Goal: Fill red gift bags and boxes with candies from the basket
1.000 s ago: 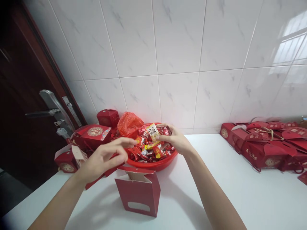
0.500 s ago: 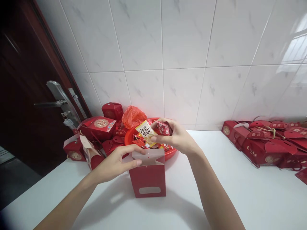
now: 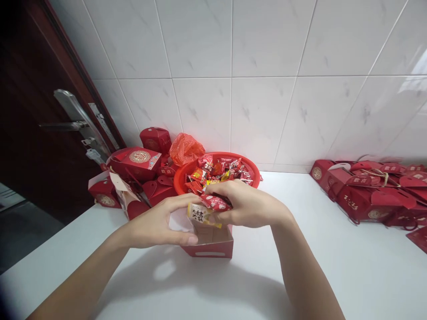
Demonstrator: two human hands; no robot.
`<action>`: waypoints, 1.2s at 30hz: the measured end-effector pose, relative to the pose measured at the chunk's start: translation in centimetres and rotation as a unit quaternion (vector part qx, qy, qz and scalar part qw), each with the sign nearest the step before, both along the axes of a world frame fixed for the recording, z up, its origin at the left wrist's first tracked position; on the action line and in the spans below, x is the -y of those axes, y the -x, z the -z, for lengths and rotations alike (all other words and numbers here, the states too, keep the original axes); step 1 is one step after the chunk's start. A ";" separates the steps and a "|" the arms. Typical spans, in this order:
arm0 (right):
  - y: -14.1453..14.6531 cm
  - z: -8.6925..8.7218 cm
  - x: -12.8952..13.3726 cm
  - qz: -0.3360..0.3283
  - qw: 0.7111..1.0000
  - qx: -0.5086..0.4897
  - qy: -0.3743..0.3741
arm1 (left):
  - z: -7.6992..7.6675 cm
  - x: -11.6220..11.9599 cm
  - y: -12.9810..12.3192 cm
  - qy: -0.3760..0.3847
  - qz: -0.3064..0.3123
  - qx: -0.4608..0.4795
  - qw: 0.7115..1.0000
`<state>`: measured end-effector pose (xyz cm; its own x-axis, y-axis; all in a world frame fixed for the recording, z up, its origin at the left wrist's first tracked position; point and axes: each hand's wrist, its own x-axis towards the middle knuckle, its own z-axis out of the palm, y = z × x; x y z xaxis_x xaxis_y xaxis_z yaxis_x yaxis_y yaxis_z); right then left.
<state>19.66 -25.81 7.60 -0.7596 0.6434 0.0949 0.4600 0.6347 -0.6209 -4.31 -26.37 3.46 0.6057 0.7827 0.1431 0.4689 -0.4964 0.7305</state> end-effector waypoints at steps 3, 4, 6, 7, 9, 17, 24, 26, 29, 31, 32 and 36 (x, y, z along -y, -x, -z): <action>-0.5 -0.2 0.7 0.015 0.999 0.040 -0.001 | 0.0 0.2 0.3 -0.003 0.014 -0.025 1.000; -0.6 -0.3 1.0 0.017 0.999 0.051 0.000 | 0.0 0.3 0.3 -0.001 0.022 -0.032 0.999; -0.6 -0.3 1.5 0.019 0.998 0.067 -0.001 | 0.0 0.4 0.4 0.004 0.036 -0.041 0.998; -0.6 -0.3 1.8 0.020 0.997 0.070 -0.004 | 0.0 0.5 0.4 0.004 0.040 -0.042 0.998; -0.4 -0.3 2.1 0.020 0.997 0.072 -0.011 | 0.0 0.7 0.4 -0.001 0.040 -0.036 0.999; 0.3 0.1 2.8 0.044 0.995 0.066 -0.056 | -0.8 1.5 -0.1 -0.011 0.067 -0.022 0.997; 1.1 0.2 3.4 0.009 0.999 0.048 -0.013 | -1.0 1.8 -0.5 -0.006 0.077 -0.018 0.997; 1.1 0.2 3.3 0.001 0.999 0.044 -0.023 | -1.0 1.8 -0.6 -0.011 0.080 -0.016 0.997; 1.1 0.1 3.2 -0.005 0.999 0.036 -0.035 | -1.0 1.7 -0.7 -0.011 0.083 -0.018 0.996; 1.1 0.1 3.2 -0.007 0.999 0.034 -0.034 | -1.0 1.7 -0.7 -0.009 0.086 -0.021 0.996; 1.1 0.1 3.2 -0.008 0.999 0.034 -0.032 | -1.0 1.7 -0.7 -0.008 0.088 -0.022 0.996; 1.0 0.0 3.1 -0.013 0.999 0.034 -0.023 | -0.9 1.7 -0.6 -0.013 0.091 -0.022 0.995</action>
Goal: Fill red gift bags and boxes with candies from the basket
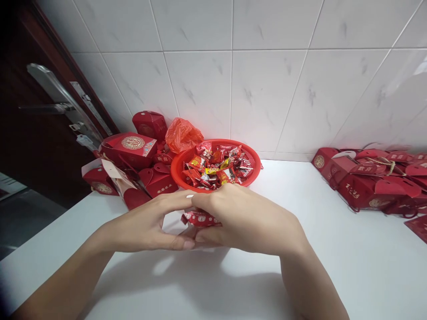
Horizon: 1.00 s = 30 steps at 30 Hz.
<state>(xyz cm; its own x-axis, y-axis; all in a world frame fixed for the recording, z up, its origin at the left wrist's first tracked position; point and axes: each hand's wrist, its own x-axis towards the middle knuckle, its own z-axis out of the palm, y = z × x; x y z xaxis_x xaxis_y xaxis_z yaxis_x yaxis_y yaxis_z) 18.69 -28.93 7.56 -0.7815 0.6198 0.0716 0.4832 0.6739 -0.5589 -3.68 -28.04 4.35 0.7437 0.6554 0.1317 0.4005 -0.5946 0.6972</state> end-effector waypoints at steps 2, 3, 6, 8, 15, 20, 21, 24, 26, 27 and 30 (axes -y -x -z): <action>-0.1 0.0 0.0 -0.001 1.000 0.006 0.007 | 0.0 0.0 0.0 0.002 0.004 -0.008 1.000; -0.2 -0.1 0.0 0.000 1.000 0.011 0.011 | 0.0 0.0 0.0 0.004 0.007 -0.014 1.000; -0.3 -0.1 0.1 0.006 1.000 0.017 0.019 | -0.2 0.2 0.0 0.006 0.015 -0.033 0.999; -0.3 -0.2 0.2 0.007 1.000 0.004 0.019 | -0.3 0.4 0.0 -0.002 0.014 -0.042 0.999; -0.1 -1.0 1.0 0.003 0.990 -0.117 0.080 | -0.1 1.0 -0.1 -0.031 0.002 -0.056 0.998; 0.5 -0.8 0.8 0.044 0.949 -0.222 0.219 | 0.1 0.7 0.0 -0.028 -0.004 -0.071 0.997; 0.6 -0.8 0.6 0.050 0.940 -0.236 0.243 | 0.1 0.6 0.1 -0.027 -0.006 -0.077 0.997; 0.8 -0.5 -0.2 0.063 0.927 -0.257 0.267 | 0.0 0.6 0.2 -0.035 -0.011 -0.083 0.996; 0.8 -0.4 -0.7 0.072 0.928 -0.269 0.249 | 0.0 0.6 0.2 -0.044 -0.007 -0.081 0.996; 0.8 -0.4 -0.8 0.074 0.930 -0.273 0.235 | 0.0 0.7 0.2 -0.048 -0.005 -0.079 0.996; 0.2 -0.5 -0.9 0.068 0.940 -0.268 0.197 | 0.0 0.7 0.3 -0.055 -0.003 -0.076 0.996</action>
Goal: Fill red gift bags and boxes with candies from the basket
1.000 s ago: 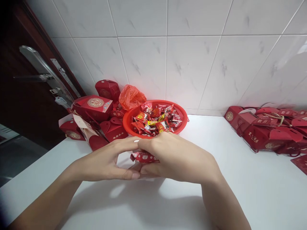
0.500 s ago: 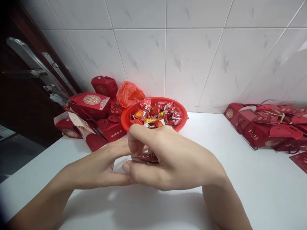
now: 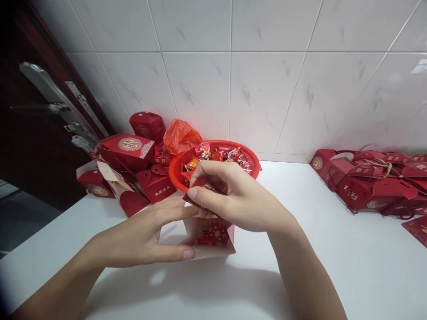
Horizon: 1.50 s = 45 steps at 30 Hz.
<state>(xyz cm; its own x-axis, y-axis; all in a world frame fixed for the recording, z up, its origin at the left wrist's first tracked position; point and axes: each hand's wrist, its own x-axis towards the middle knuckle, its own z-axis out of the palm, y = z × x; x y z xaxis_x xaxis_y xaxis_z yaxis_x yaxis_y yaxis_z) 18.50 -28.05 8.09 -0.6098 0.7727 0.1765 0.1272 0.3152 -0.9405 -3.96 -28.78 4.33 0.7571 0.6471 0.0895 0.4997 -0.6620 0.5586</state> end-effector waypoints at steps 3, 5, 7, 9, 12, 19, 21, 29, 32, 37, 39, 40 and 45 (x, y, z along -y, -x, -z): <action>-1.1 -0.5 0.4 0.024 0.999 -0.002 -0.030 | 0.2 0.0 0.1 -0.007 -0.008 -0.002 1.000; -2.0 -0.9 0.6 0.067 0.996 -0.021 -0.051 | 0.4 0.0 0.2 -0.006 -0.017 -0.009 1.000; -2.8 -1.2 0.8 0.112 0.990 -0.051 -0.074 | 0.5 0.0 0.3 -0.002 -0.024 -0.019 1.000; -3.5 -1.3 0.8 0.148 0.981 -0.080 -0.091 | 0.6 0.0 0.3 0.001 -0.027 -0.025 0.999; -4.1 -1.3 0.6 0.176 0.974 -0.105 -0.102 | 0.6 0.0 0.2 0.002 -0.031 -0.029 0.999; -3.2 -1.1 1.0 0.122 0.984 -0.097 -0.085 | 0.6 0.1 0.3 0.001 -0.036 -0.021 0.999; -2.7 -1.1 1.2 0.086 0.990 -0.048 -0.096 | 0.5 0.0 0.2 -0.001 -0.031 -0.010 0.999; -1.4 -0.7 1.1 -0.096 0.974 0.137 -0.155 | 0.2 0.0 -0.1 0.012 0.005 0.003 1.000; -0.9 -0.2 1.3 -0.093 0.960 0.187 -0.185 | 0.2 0.1 0.0 0.012 0.002 -0.001 1.000; -0.6 0.4 1.7 -0.062 0.940 0.240 -0.233 | 0.3 0.1 -0.1 0.015 0.000 0.006 1.000; -0.7 0.4 1.8 -0.061 0.936 0.241 -0.249 | 0.3 0.1 -0.1 0.014 0.003 0.006 1.000; -0.8 0.3 1.9 -0.061 0.934 0.241 -0.255 | 0.3 0.1 0.0 0.013 0.004 0.004 1.000; -1.7 -0.6 2.3 -0.029 0.936 0.228 -0.267 | 0.5 0.1 0.2 -0.005 0.005 -0.007 1.000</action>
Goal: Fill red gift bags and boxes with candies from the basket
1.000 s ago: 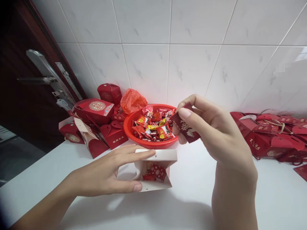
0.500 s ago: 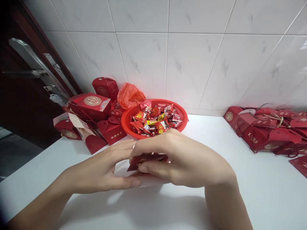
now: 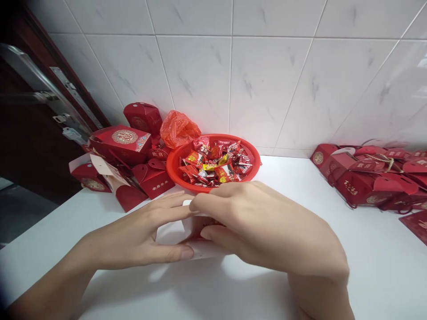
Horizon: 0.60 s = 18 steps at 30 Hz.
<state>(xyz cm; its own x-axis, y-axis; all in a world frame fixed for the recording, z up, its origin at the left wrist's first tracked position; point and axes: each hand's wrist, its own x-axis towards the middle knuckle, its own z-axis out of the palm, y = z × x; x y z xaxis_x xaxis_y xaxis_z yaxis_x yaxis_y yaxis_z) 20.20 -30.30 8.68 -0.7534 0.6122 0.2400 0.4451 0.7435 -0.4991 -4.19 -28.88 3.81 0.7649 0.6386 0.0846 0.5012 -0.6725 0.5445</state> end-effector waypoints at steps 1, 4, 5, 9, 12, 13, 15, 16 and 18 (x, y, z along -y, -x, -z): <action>-0.2 -0.2 0.1 0.012 1.000 -0.008 -0.002 | 0.0 0.0 0.0 -0.005 0.007 -0.002 1.000; -0.7 -0.7 0.3 0.045 0.999 -0.016 -0.007 | 0.1 0.0 0.0 -0.015 0.035 -0.010 0.999; -0.9 -0.9 0.4 0.053 0.998 -0.015 -0.008 | 0.2 0.0 -0.1 -0.017 0.041 -0.011 0.999; -1.3 -0.9 0.2 0.065 0.998 -0.003 -0.010 | 0.2 0.1 -0.3 -0.032 0.041 -0.012 0.999; -1.8 -0.2 -0.3 0.067 0.998 0.010 -0.015 | 0.2 0.2 -0.4 -0.050 0.016 -0.017 0.998; -1.9 0.0 -0.5 0.071 0.997 0.014 -0.016 | 0.2 0.2 -0.4 -0.056 0.005 -0.019 0.998; -2.1 0.4 -1.0 0.079 0.996 0.026 -0.017 | 0.4 0.2 -0.4 -0.063 -0.019 -0.019 0.998; -2.1 0.6 -1.4 0.079 0.996 0.036 -0.015 | 0.5 0.0 -0.5 -0.064 -0.033 -0.014 0.997; -1.8 0.9 -2.3 0.074 0.995 0.060 -0.005 | 0.8 -0.4 -0.6 -0.057 -0.064 0.009 0.996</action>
